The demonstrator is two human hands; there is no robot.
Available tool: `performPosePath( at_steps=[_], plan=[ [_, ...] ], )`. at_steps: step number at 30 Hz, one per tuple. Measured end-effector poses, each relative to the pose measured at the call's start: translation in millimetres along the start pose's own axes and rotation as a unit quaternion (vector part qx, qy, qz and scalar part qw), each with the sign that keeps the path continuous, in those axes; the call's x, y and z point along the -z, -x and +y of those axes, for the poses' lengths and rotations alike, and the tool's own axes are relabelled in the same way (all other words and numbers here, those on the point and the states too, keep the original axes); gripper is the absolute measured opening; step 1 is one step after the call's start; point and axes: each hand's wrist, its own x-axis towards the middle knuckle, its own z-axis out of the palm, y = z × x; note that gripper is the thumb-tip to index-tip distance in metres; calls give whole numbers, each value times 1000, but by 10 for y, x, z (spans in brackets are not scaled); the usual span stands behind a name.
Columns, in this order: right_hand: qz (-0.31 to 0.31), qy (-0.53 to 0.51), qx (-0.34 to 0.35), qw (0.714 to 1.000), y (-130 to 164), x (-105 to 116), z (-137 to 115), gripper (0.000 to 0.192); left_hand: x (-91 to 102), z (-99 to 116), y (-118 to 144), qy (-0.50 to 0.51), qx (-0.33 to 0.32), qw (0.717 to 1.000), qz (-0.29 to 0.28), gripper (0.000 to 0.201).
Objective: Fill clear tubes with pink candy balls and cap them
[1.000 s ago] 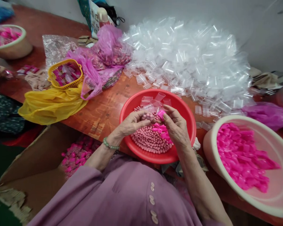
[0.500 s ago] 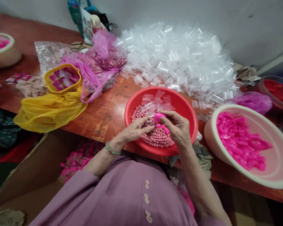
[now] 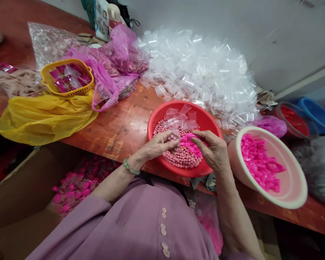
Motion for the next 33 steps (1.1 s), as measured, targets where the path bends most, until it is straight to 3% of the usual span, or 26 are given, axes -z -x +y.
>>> performPosePath(
  at_steps=[6, 10, 14, 20, 24, 26, 29, 31, 33],
  plan=[
    [83, -186, -130, 970, -81, -282, -73, 20, 35, 19, -55, 119, 22, 993, -4, 37],
    [84, -211, -127, 965, -168, -501, -191, 18, 68, 24, -74, 160, 40, 986, -23, 35],
    [65, -189, -125, 972, -190, -563, -164, 19, 73, 3, -96, 166, 36, 985, -30, 32],
    [67, -120, -71, 988, -167, -563, -39, 13, -11, -2, -154, 72, 18, 997, 19, 42],
    [52, -53, -13, 997, -146, -541, 41, 13, -30, 16, -157, 83, 23, 996, 13, 42],
    [28, 14, 73, 997, -140, -519, 86, 22, -18, 19, -154, 122, 32, 992, 14, 41],
    [-10, 127, 185, 974, -134, -498, 142, 56, 2, 10, -165, 159, 71, 984, 27, 39],
    [-28, 191, 209, 959, -129, -496, 161, 70, 4, -1, -182, 161, 95, 982, 30, 40],
    [-40, 245, 213, 945, -129, -497, 164, 70, -4, -10, -200, 155, 91, 983, 32, 41]
  ],
)
